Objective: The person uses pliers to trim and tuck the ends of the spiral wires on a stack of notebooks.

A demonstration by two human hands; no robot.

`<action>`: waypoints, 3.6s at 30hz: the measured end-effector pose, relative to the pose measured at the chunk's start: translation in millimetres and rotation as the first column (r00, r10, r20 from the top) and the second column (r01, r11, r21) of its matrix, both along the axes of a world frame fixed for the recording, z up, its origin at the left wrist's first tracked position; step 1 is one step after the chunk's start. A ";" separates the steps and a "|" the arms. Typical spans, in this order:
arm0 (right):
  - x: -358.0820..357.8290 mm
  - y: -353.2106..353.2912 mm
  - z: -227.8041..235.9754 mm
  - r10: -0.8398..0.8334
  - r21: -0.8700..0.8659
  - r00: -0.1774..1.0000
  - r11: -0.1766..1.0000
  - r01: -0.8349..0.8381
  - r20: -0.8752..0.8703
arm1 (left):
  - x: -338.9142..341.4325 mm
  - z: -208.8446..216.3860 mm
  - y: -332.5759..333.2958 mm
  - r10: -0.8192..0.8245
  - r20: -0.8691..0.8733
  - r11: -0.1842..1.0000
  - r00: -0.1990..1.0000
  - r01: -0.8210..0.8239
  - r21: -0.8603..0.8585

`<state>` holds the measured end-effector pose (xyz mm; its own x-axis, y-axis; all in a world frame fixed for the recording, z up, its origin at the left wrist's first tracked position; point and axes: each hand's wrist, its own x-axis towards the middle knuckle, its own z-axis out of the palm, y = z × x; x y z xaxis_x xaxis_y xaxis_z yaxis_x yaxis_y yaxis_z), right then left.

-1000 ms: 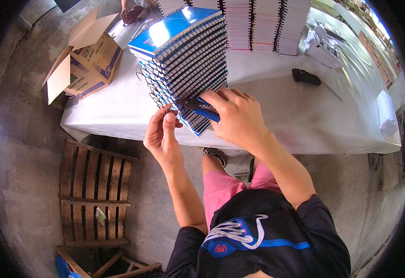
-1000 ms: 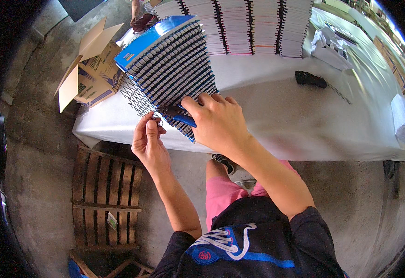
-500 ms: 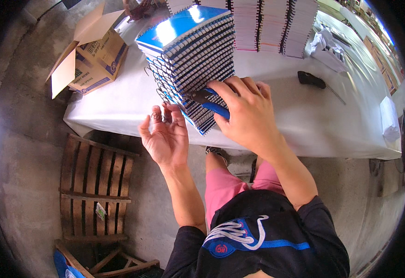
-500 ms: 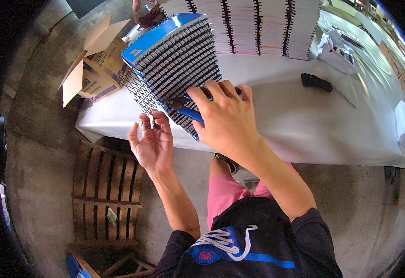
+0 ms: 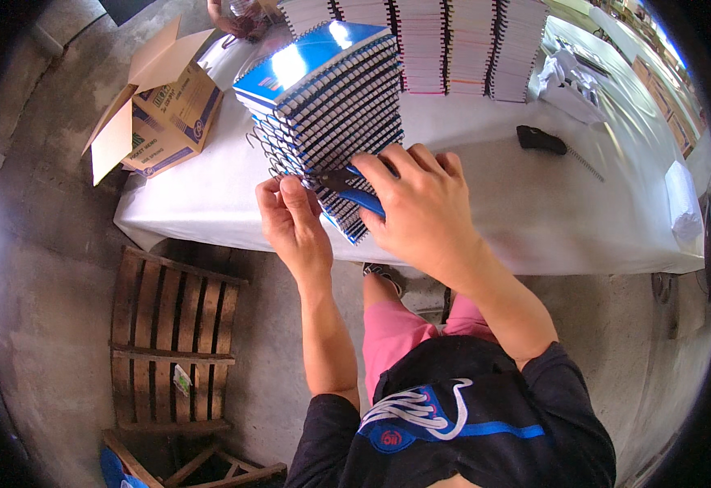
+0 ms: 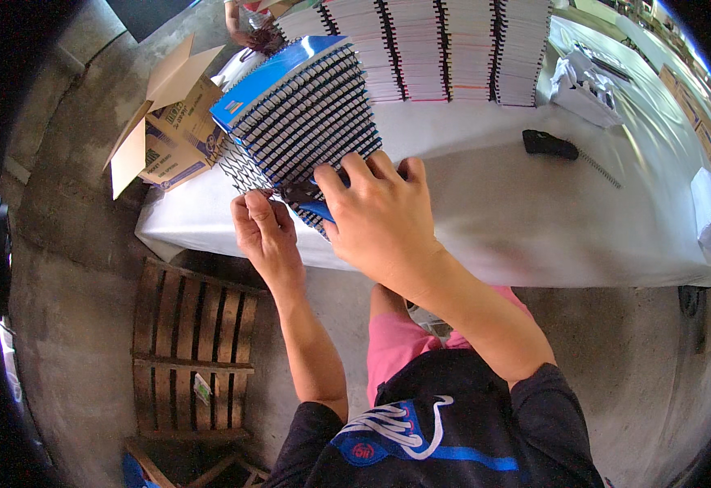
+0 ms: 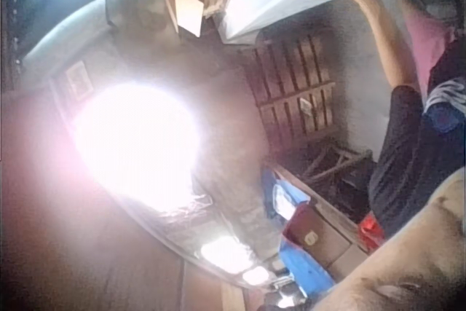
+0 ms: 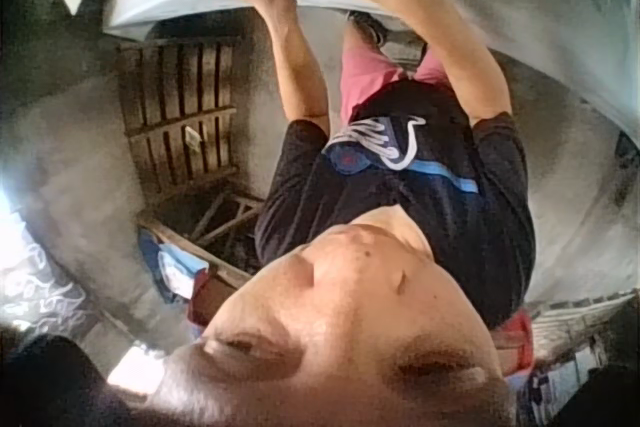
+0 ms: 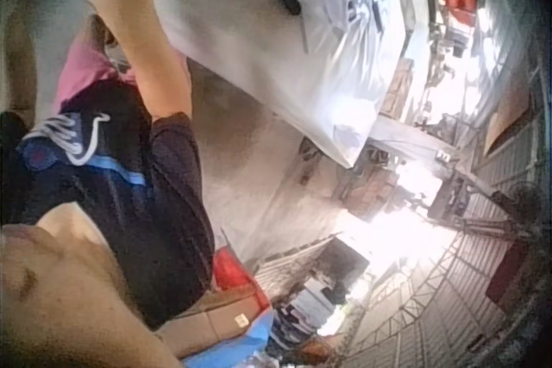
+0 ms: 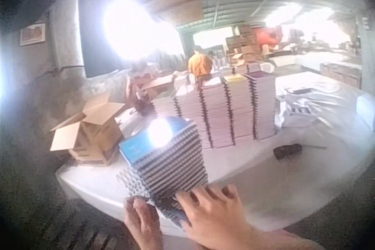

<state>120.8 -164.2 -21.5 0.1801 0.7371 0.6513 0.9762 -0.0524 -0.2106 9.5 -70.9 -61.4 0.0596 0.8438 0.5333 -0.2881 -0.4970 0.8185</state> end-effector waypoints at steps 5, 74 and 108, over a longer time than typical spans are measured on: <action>1.7 5.3 -2.7 -0.001 0.055 0.998 0.998 -0.002 0.062 | 8.0 5.9 -5.8 0.308 -0.227 0.944 0.924 -0.266 0.194; 16.4 4.8 11.4 0.083 0.141 0.995 0.987 -0.074 -0.059 | -12.3 6.6 -1.5 -0.299 0.812 0.682 0.502 0.707 -0.187; 19.1 5.3 24.2 0.031 0.124 0.999 0.992 -0.027 -0.030 | 8.6 34.7 -17.0 -0.007 0.254 0.997 0.967 0.026 -0.074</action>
<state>139.9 -158.9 2.8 0.1821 0.6568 0.7317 0.9696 0.0039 -0.2449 18.0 -87.9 -26.8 -0.0550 0.8824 0.4672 -0.4985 -0.4297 0.7529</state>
